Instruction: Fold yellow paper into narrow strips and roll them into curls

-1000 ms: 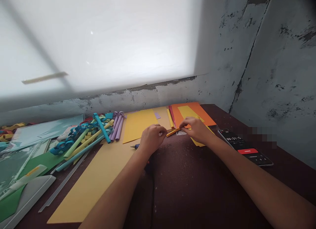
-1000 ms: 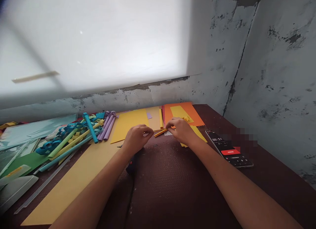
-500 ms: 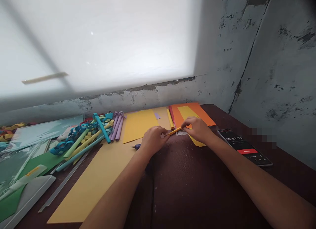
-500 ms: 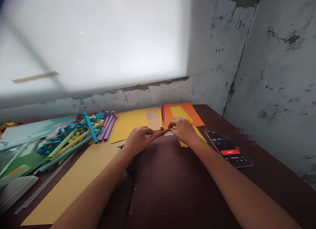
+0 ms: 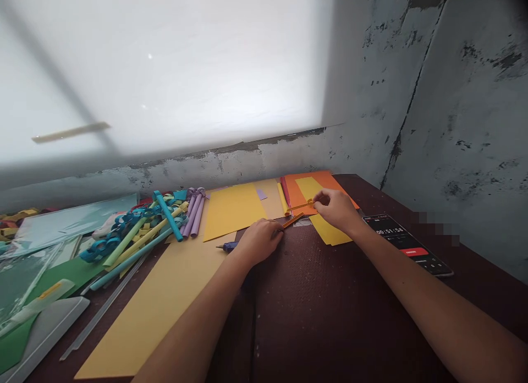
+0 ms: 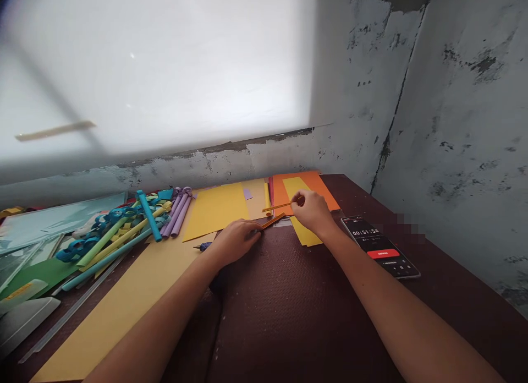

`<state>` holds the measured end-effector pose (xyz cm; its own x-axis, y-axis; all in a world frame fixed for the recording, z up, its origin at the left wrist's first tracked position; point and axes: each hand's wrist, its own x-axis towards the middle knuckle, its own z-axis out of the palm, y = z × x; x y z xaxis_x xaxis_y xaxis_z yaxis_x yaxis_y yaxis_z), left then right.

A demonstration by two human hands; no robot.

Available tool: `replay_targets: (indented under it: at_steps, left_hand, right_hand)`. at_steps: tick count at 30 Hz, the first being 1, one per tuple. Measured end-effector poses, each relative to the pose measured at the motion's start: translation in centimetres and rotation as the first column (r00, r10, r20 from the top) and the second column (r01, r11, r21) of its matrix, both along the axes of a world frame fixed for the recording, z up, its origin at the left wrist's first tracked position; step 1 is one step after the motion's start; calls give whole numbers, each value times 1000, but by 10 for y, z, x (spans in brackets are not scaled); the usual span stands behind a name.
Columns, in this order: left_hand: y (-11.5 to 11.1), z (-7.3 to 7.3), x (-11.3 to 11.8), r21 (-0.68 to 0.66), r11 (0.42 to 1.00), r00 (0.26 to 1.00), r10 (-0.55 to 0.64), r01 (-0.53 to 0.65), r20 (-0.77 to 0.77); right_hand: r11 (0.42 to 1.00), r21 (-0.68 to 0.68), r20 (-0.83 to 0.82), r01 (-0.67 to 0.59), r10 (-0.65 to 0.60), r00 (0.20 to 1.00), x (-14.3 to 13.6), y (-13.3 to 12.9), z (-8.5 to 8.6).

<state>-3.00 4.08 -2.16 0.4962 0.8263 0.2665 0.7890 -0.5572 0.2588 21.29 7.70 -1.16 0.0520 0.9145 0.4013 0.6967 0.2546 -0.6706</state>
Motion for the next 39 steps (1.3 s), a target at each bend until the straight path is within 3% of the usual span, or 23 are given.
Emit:
replay_targets:
  at_steps: [4,11,17,24,30,39]
  left_hand:
    - [1,4,1,17,999,999,51,-51,-13]
    - [4,7,-2,87,974,952,185,-212,245]
    - [6,10,-3,-10,959,838,254,-284,482]
    - [10,10,-7,-244,959,681,275,-145,679]
    - [9,9,-6,-281,955,668,269,-93,694]
    - [7,13,-6,-370,928,641,310,-43,702]
  right_hand:
    - [999,-39,-15,-12,12,1000,0,-1,0]
    - [996,-82,-16,-19,17,1000,0,-2,2]
    - [971,-97,-15,-218,218,976,-6,-4,2]
    - [956,-105,21,-275,279,960,-4,-2,-2]
    - [968,-95,10,-234,236,972,-5,-5,1]
    - [949,-76,65,-307,311,948,-5,-4,-1]
